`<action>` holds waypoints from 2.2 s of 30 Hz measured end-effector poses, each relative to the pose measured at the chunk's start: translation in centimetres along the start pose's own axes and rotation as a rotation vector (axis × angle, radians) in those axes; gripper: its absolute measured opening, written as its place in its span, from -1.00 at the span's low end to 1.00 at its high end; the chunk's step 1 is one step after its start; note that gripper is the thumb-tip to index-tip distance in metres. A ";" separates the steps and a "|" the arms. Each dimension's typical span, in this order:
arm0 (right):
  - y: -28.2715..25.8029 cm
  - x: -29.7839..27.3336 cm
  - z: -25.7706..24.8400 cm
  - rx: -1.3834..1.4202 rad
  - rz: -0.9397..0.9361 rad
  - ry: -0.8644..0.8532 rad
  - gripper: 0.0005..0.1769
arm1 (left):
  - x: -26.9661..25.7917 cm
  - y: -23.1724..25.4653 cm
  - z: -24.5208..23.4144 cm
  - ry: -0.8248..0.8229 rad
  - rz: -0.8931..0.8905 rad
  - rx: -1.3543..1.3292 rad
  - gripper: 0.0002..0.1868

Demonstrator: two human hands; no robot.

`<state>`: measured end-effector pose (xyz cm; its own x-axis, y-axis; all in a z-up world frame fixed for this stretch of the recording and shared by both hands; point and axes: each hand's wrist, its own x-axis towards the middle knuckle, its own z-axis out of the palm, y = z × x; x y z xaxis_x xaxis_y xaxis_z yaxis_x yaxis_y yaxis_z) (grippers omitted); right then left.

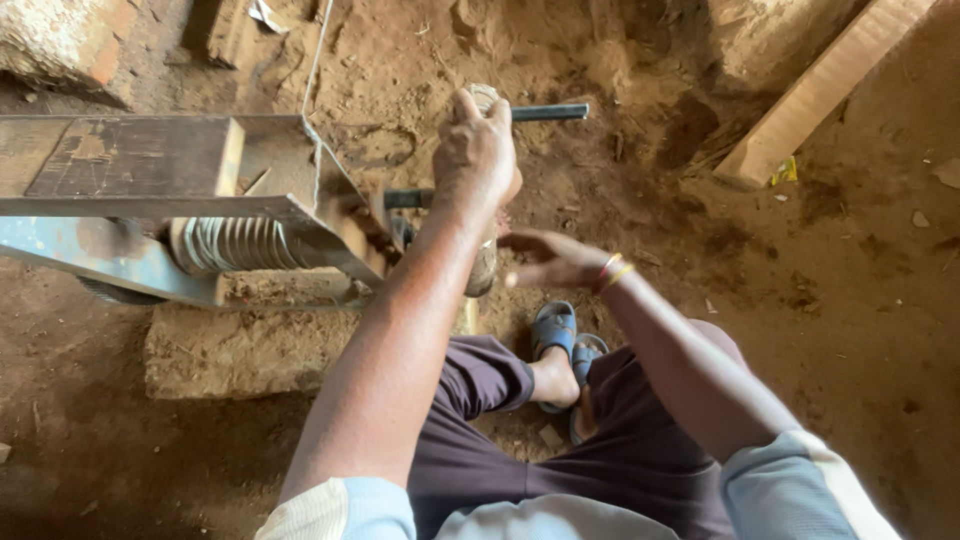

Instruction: The person winds a length of rope onto a wooden spindle by turning a hand crank.

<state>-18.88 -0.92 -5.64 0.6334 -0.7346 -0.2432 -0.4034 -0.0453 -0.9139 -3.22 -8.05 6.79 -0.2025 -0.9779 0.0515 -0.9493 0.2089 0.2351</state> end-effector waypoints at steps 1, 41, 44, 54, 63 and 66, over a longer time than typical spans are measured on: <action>0.4 0.1 1.5 -0.051 -0.067 0.036 0.20 | 0.0 0.0 -0.1 -0.023 -0.011 -0.005 -0.47; -2.2 1.9 8.1 -0.228 -0.008 0.550 -0.18 | 6.6 -1.3 0.1 -0.306 -0.022 0.048 -0.71; -2.9 1.8 7.9 -0.213 0.041 0.534 -0.18 | 7.3 -1.2 0.1 -0.319 -0.025 0.085 -0.71; -4.2 1.5 7.2 -0.256 0.018 0.553 -0.19 | 9.9 -1.8 1.3 -0.319 -0.043 0.086 -0.70; 2.7 1.2 6.3 -0.058 -0.226 0.401 0.11 | 10.1 -2.1 1.3 -0.262 -0.007 0.050 -0.67; 5.2 2.6 7.6 -0.239 -0.259 0.407 0.08 | 10.2 -2.2 1.6 -0.264 -0.006 0.032 -0.67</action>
<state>-14.31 2.13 -13.44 0.4438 -0.8800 0.1692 -0.4376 -0.3775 -0.8161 -3.59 -18.44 5.28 -0.2491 -0.9463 -0.2061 -0.9568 0.2075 0.2038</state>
